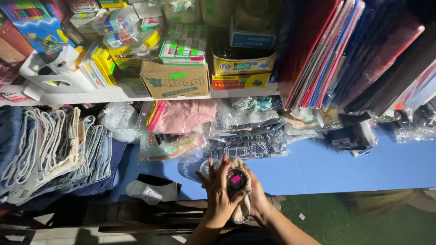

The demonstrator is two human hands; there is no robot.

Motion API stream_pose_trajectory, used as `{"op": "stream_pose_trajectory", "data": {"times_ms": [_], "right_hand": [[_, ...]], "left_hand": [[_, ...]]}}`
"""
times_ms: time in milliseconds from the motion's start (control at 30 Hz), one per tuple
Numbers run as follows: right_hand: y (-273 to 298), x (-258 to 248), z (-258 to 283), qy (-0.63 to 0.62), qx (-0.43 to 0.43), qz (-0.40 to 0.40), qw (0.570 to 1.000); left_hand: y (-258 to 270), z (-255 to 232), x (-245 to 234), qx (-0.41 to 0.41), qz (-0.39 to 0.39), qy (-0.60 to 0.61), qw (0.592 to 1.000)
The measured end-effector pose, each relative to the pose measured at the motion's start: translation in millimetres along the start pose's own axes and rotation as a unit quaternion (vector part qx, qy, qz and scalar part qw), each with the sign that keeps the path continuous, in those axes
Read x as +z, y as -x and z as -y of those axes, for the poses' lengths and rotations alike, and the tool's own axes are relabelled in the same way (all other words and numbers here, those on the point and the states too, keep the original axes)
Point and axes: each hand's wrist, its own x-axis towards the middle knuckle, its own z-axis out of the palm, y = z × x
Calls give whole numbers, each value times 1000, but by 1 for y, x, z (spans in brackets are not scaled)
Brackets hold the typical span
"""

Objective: The person wipes a roll of tape with a cloth and places it on a blue counter. They then open a box of binder clips, remove several clips, and place them on the counter next to the tape.

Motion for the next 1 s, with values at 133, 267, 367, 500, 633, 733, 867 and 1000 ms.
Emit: {"op": "stream_pose_trajectory", "data": {"times_ms": [133,267,367,500,633,733,867,1000], "right_hand": [[-45,-90,-37,58,-68,-47,995],[-79,-162,-54,247,-188,-11,951],[-40,-109,-31,186,-145,-37,971],[-28,-95,-10,352,-152,-14,924],[-37,-125,18,257,-136,-34,956],[-56,-185,38,509,-202,-239,802],[-71,-241,65,645,-242,-290,664],[-74,-251,75,695,-185,-358,596]], "left_hand": [[13,2,10,18,22,-43,999],[33,28,30,15,54,50,997],[42,43,39,-11,99,59,993],[35,55,47,27,178,61,982],[4,47,27,-13,234,54,971],[6,74,19,-137,263,-31,954],[37,129,33,-192,219,-111,950],[63,172,63,-117,56,-38,991]]}}
